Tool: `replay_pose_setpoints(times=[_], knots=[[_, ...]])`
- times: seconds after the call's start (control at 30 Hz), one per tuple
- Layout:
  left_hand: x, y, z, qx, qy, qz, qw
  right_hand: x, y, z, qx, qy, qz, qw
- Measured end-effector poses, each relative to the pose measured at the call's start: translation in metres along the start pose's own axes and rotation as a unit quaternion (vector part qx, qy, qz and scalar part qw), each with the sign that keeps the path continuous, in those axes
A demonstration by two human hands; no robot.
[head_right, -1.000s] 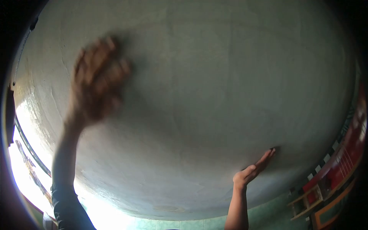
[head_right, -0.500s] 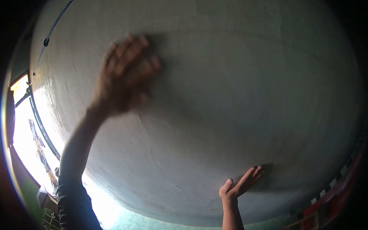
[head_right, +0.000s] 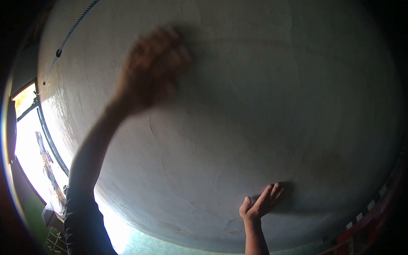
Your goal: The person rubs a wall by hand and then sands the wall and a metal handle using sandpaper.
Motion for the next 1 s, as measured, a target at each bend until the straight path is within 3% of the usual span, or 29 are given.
replay_pose_setpoints(times=[0.07, 0.17, 0.2, 0.23, 0.3, 0.4, 0.43, 0.47, 0.53, 0.63, 0.73, 0.9, 1.0], knots=[[-0.061, 0.011, 0.003, 0.165, -0.058, -0.080, 0.981, -0.001, -0.001, -0.001, -0.001, 0.004, 0.000, 1.000], [-0.001, -0.002, -0.004, 0.083, -0.055, -0.080, 0.992, 0.003, 0.001, -0.003, -0.002, 0.009, 0.004, 1.000], [0.046, -0.003, -0.010, -0.024, 0.015, -0.072, 0.997, 0.003, 0.001, -0.004, -0.006, 0.007, 0.003, 1.000], [0.090, -0.002, -0.031, -0.038, 0.120, -0.098, 0.987, 0.002, 0.000, -0.004, -0.008, 0.005, 0.003, 1.000], [0.136, -0.003, -0.062, 0.068, 0.227, -0.144, 0.961, 0.006, 0.002, -0.005, -0.015, 0.003, -0.002, 1.000], [0.097, 0.014, -0.056, -0.013, 0.182, -0.119, 0.976, 0.012, 0.008, -0.015, -0.026, 0.009, 0.000, 1.000], [0.072, 0.014, -0.044, -0.027, 0.123, -0.085, 0.988, 0.015, 0.010, -0.014, -0.029, 0.024, 0.018, 0.999], [0.043, 0.010, -0.040, 0.036, 0.061, -0.158, 0.985, 0.012, 0.005, -0.020, -0.041, 0.045, 0.034, 0.998], [0.021, 0.006, -0.040, 0.126, 0.021, -0.184, 0.975, 0.009, -0.007, -0.028, -0.060, 0.081, 0.062, 0.993], [0.029, 0.009, -0.061, 0.159, -0.044, -0.226, 0.960, 0.002, -0.016, -0.020, -0.066, 0.121, 0.096, 0.986], [0.039, 0.017, -0.103, 0.134, -0.093, -0.273, 0.948, 0.004, -0.021, -0.024, -0.083, 0.143, 0.107, 0.980], [0.046, 0.027, -0.155, 0.077, -0.064, -0.276, 0.956, -0.016, -0.028, 0.000, -0.045, 0.179, 0.163, 0.969], [0.042, 0.028, -0.153, 0.082, -0.042, -0.285, 0.954, -0.069, -0.029, 0.060, 0.001, 0.068, 0.174, 0.982]])
Point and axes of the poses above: each hand's wrist, its own z-axis towards the middle knuckle, its own y-axis out of the palm, x = y × z, the point moved 7 cm from there along z, towards the middle knuckle, and after that the axes turned 2 degrees about y, right-handed, at the moved point
